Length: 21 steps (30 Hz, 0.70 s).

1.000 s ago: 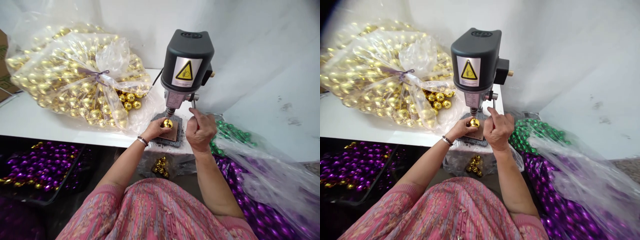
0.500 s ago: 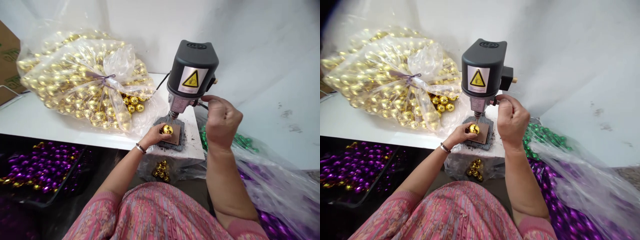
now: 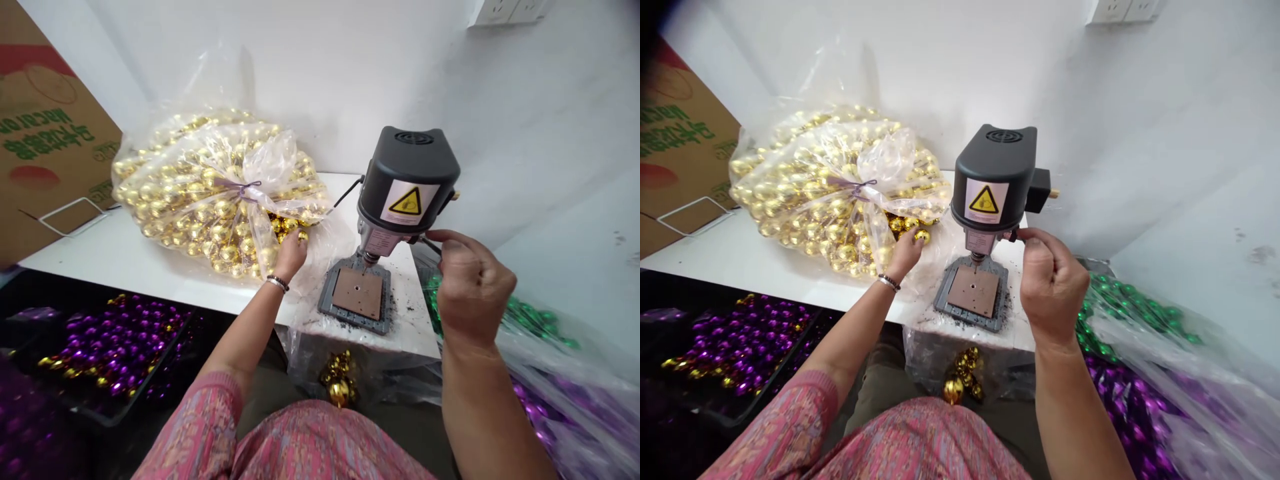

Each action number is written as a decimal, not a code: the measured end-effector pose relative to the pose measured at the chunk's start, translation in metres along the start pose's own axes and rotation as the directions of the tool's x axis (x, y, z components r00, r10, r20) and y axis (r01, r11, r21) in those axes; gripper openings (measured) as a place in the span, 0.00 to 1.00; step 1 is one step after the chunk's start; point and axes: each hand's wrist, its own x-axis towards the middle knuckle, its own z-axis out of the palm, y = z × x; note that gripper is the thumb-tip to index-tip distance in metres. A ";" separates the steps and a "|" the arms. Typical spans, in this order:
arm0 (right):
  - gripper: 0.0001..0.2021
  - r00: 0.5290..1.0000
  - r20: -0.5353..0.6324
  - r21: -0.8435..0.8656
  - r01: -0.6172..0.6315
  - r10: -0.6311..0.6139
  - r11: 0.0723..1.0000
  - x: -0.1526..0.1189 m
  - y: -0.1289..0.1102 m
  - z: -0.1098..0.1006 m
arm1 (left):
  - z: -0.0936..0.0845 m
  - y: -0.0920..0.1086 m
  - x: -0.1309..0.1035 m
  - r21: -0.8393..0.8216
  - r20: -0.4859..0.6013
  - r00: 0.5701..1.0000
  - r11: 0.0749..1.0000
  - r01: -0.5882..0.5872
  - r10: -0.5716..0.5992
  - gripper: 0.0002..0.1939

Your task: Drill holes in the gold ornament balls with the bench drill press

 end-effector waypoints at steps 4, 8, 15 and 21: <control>0.16 1.000 -0.005 -0.030 -0.028 0.028 0.999 -0.002 0.005 0.000 | -0.024 0.004 0.029 0.155 -0.080 0.996 0.988 -0.028 0.040 0.18; 0.14 0.999 -0.013 -0.028 -0.049 0.048 0.998 -0.003 0.008 0.000 | -0.047 -0.007 0.018 0.176 -0.272 0.950 0.978 -0.108 0.154 0.18; 0.15 0.994 -0.001 -0.101 -0.110 0.111 0.989 -0.002 0.007 -0.004 | -0.124 -0.060 0.041 0.132 -0.679 0.723 0.947 0.291 -0.127 0.30; 0.16 0.993 0.044 -0.138 -0.101 0.108 0.985 0.002 0.009 -0.007 | -0.193 -0.054 0.110 0.186 -0.472 0.871 0.950 0.251 -0.137 0.33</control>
